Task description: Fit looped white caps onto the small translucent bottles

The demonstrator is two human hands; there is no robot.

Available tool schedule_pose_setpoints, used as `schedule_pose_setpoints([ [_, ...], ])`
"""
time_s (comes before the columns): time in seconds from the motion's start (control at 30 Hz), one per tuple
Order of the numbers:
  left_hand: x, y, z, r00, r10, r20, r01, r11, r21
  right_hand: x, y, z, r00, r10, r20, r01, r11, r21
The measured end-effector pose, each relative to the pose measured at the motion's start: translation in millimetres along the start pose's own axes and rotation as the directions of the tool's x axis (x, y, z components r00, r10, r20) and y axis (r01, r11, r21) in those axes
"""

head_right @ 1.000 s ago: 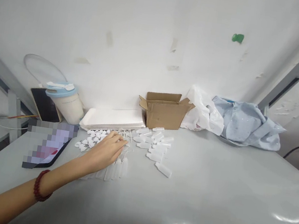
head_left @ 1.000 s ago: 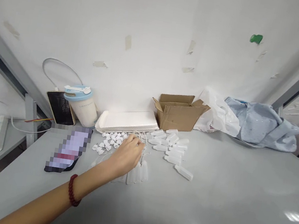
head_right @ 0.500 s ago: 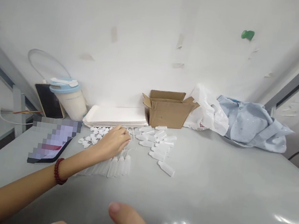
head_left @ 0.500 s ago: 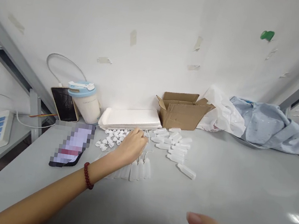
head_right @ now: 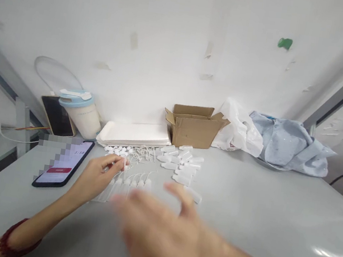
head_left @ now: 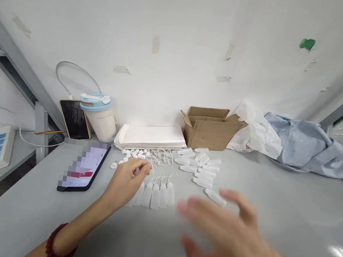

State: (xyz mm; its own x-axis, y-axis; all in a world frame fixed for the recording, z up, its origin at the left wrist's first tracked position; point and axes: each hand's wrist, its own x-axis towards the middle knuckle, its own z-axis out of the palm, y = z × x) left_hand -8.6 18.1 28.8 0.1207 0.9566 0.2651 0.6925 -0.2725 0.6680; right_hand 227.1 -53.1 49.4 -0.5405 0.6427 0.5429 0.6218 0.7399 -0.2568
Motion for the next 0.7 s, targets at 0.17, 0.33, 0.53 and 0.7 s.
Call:
schedule_pose_setpoints([
  [0.17, -9.7, -0.5, 7.7, 0.995, -0.069, 0.066, 0.075, 0.993, -0.095, 31.6, 59.0, -5.8, 0.913, 0.253, 0.319, -0.228, 0.967, -0.115],
  [0.33, -12.7, 2.7, 12.4, 0.994, -0.090, 0.054, 0.099, 0.976, -0.196, 18.2, 92.8, -6.9, 0.750, 0.465, 0.471, -0.393, 0.885, -0.248],
  [0.53, -19.0, 7.2, 14.1, 0.977, -0.148, 0.152, 0.196, 0.903, -0.383, 8.1, 87.2, -7.3, 0.678, 0.491, 0.547, -0.353, 0.870, -0.344],
  [0.7, -23.2, 12.0, 16.4, 0.964, -0.135, 0.230, 0.236, 0.831, -0.504, 11.7, 76.6, 6.1, 0.768, 0.369, 0.524, -0.301, 0.930, -0.213],
])
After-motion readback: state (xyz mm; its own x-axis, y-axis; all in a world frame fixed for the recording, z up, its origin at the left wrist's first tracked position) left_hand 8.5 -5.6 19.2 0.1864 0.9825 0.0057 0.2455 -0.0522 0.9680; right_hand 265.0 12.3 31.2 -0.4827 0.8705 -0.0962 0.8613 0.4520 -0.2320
